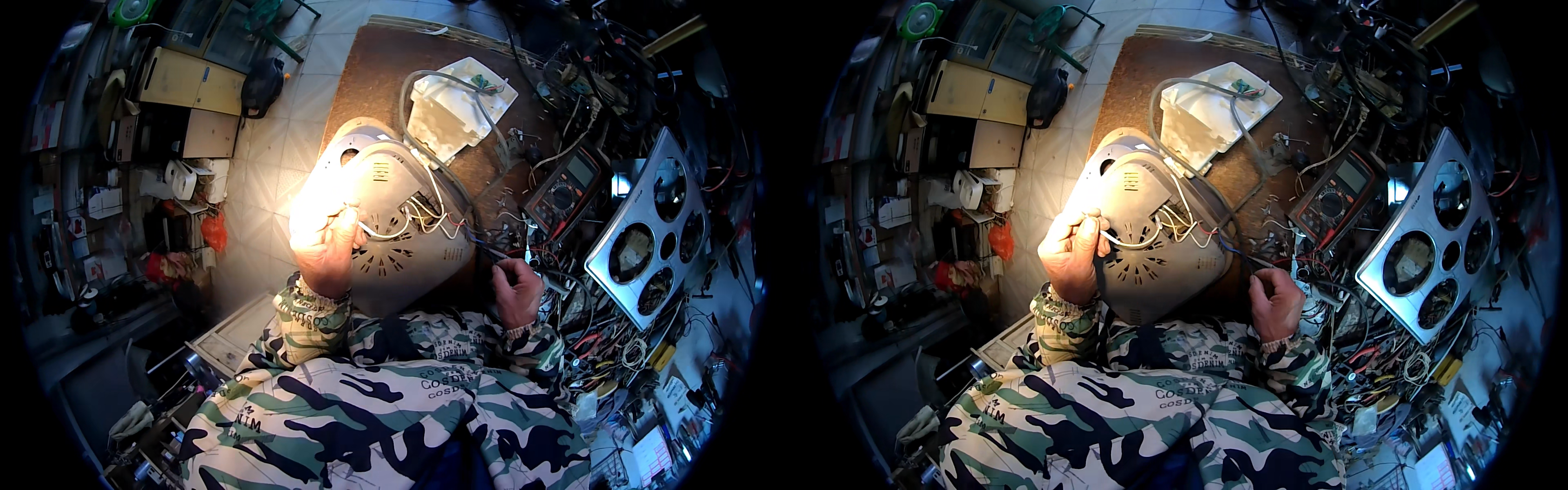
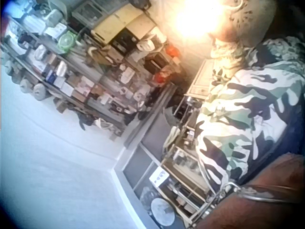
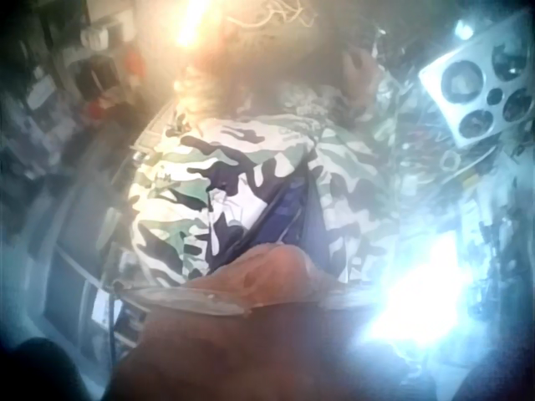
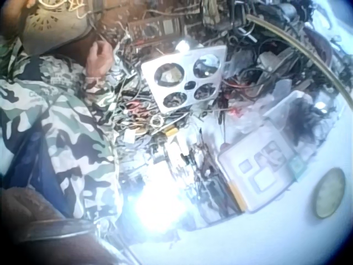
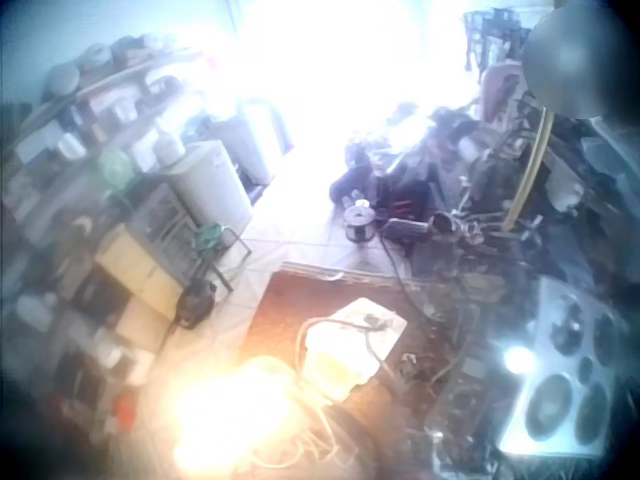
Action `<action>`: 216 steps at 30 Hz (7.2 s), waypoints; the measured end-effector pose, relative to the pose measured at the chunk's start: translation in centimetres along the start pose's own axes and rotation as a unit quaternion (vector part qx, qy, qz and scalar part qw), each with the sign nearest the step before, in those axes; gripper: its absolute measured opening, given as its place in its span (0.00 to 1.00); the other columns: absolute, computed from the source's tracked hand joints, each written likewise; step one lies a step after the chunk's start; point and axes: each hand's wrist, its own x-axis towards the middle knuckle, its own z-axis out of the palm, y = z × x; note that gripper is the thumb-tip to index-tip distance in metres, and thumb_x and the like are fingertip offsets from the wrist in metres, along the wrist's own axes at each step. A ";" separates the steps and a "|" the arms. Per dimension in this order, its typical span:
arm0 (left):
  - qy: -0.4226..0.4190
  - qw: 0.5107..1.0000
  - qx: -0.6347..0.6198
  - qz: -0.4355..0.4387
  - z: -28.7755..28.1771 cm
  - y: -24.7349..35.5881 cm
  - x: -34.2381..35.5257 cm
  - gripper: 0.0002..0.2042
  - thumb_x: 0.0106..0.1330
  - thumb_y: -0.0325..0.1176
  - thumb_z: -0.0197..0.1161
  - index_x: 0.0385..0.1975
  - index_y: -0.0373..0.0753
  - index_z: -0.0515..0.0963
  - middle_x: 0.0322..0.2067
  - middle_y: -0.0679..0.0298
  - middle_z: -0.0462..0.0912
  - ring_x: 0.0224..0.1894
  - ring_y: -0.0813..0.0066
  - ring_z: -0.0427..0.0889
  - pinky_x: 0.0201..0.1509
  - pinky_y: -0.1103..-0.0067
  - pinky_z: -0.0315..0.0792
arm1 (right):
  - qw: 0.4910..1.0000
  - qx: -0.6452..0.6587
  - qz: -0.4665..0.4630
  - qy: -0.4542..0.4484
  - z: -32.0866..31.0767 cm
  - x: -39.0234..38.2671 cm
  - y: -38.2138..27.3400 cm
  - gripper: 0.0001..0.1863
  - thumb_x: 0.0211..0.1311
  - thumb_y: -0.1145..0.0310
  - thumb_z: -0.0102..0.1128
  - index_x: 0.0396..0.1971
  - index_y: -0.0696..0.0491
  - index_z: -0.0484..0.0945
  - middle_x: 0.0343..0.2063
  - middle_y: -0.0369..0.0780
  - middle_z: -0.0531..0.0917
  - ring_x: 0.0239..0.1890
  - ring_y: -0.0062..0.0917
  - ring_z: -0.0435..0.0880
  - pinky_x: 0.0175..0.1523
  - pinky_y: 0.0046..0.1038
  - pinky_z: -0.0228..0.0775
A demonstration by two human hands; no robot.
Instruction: The person works on the internal wiring of a white appliance, likely a heater, using pliers and a screwdriver. They strip wire ends, twist them together, and secure connections inside the device's casing throughout the clip.
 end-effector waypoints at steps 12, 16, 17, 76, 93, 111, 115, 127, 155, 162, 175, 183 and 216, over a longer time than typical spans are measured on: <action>0.007 1.000 0.016 -0.006 -0.7 -0.7 -0.4 0.09 0.79 0.24 0.60 0.52 0.25 0.79 0.37 0.55 0.87 0.29 0.80 0.79 0.35 0.83 0.74 | 1.000 0.005 0.013 -0.006 0.2 -0.3 -0.6 0.04 0.65 0.76 0.69 0.33 0.61 0.84 0.20 0.34 0.79 0.22 0.13 0.72 0.29 0.23 0.66; 0.010 1.000 0.006 -0.007 -0.7 -0.8 -0.5 0.08 0.79 0.23 0.59 0.51 0.26 0.78 0.37 0.54 0.87 0.29 0.80 0.79 0.35 0.82 0.75 | 1.000 0.012 0.011 -0.006 0.5 -0.3 -0.1 0.04 0.65 0.76 0.69 0.33 0.60 0.84 0.20 0.33 0.78 0.22 0.13 0.71 0.29 0.22 0.64; 0.016 1.000 0.000 -0.005 -0.6 -1.0 -0.6 0.08 0.78 0.23 0.59 0.51 0.26 0.78 0.37 0.54 0.87 0.29 0.80 0.79 0.35 0.82 0.75 | 1.000 0.011 0.006 -0.004 0.5 -0.3 -0.1 0.04 0.65 0.76 0.69 0.33 0.60 0.84 0.19 0.32 0.78 0.22 0.13 0.70 0.29 0.22 0.64; -0.245 0.953 0.165 0.062 3.3 1.1 -1.8 0.07 0.72 0.22 0.66 0.46 0.30 0.86 0.36 0.55 0.88 0.36 0.66 0.87 0.43 0.75 0.79 | 0.991 -0.002 -0.124 -0.040 0.4 -1.0 -3.8 0.03 0.63 0.78 0.69 0.35 0.60 0.84 0.30 0.42 0.84 0.30 0.28 0.83 0.37 0.27 0.73; -0.118 0.983 0.050 -0.129 2.7 -0.6 -1.5 0.08 0.76 0.25 0.66 0.49 0.30 0.85 0.32 0.69 0.85 0.29 0.87 0.77 0.33 0.86 0.72 | 0.987 -0.050 -0.127 -0.081 0.6 -0.2 -3.9 0.04 0.61 0.76 0.69 0.33 0.59 0.83 0.31 0.47 0.85 0.34 0.44 0.86 0.41 0.37 0.77; -0.139 0.981 0.052 -0.124 1.9 -1.2 -0.9 0.10 0.76 0.26 0.66 0.52 0.29 0.84 0.36 0.66 0.87 0.33 0.85 0.80 0.38 0.84 0.76 | 0.967 -0.072 -0.230 -0.081 0.3 5.3 -9.4 0.09 0.61 0.72 0.72 0.39 0.57 0.84 0.31 0.46 0.83 0.34 0.42 0.86 0.40 0.36 0.77; -0.151 0.977 0.043 -0.145 2.8 -0.6 -0.3 0.09 0.75 0.25 0.66 0.51 0.29 0.84 0.35 0.66 0.87 0.34 0.85 0.81 0.39 0.84 0.76 | 0.955 -0.047 -0.264 -0.125 2.1 7.9 -10.6 0.12 0.61 0.72 0.70 0.44 0.57 0.84 0.33 0.47 0.84 0.37 0.45 0.86 0.44 0.39 0.78; -0.174 0.974 0.076 -0.127 3.7 -1.5 0.4 0.09 0.75 0.25 0.66 0.49 0.30 0.84 0.33 0.67 0.88 0.32 0.85 0.81 0.38 0.84 0.76 | 0.942 -0.098 -0.269 -0.175 3.0 9.1 -9.8 0.05 0.63 0.70 0.67 0.36 0.55 0.83 0.33 0.49 0.83 0.39 0.49 0.84 0.45 0.45 0.77; -0.225 0.921 0.309 0.075 6.1 -1.3 1.9 0.06 0.65 0.26 0.70 0.39 0.36 0.87 0.30 0.54 0.85 0.30 0.60 0.85 0.37 0.71 0.78 | 0.922 -0.030 -0.378 -0.073 4.4 7.2 -6.9 0.08 0.60 0.78 0.67 0.39 0.57 0.84 0.37 0.45 0.86 0.40 0.43 0.87 0.45 0.39 0.80; -0.239 0.888 0.373 0.124 6.2 -1.5 2.2 0.04 0.62 0.26 0.70 0.36 0.38 0.87 0.31 0.53 0.86 0.35 0.49 0.86 0.41 0.63 0.80 | 0.904 -0.056 -0.422 -0.029 4.6 6.8 -6.2 0.12 0.56 0.79 0.69 0.42 0.56 0.86 0.38 0.43 0.87 0.39 0.41 0.87 0.44 0.38 0.81; -0.330 0.878 0.312 0.150 5.4 -1.9 3.7 0.04 0.64 0.27 0.66 0.37 0.38 0.82 0.31 0.54 0.81 0.37 0.46 0.84 0.39 0.58 0.78 | 0.893 -0.083 -0.442 -0.029 4.3 7.0 -6.1 0.13 0.55 0.77 0.70 0.42 0.56 0.87 0.38 0.42 0.87 0.37 0.39 0.87 0.41 0.37 0.81; -0.360 0.851 0.353 0.149 5.4 -2.1 4.3 0.04 0.64 0.27 0.65 0.37 0.39 0.81 0.32 0.55 0.81 0.38 0.45 0.84 0.39 0.57 0.77 | 0.909 -0.090 -0.400 -0.068 3.9 7.1 -6.8 0.10 0.59 0.77 0.68 0.41 0.57 0.85 0.37 0.44 0.85 0.40 0.42 0.87 0.44 0.38 0.80; -0.348 0.874 0.318 0.121 5.2 -2.5 3.3 0.06 0.67 0.28 0.66 0.42 0.40 0.85 0.36 0.53 0.81 0.39 0.43 0.84 0.41 0.57 0.78 | 0.990 0.071 -0.077 -0.092 4.9 5.4 -7.1 0.05 0.62 0.74 0.72 0.33 0.61 0.87 0.24 0.41 0.84 0.24 0.19 0.80 0.32 0.25 0.72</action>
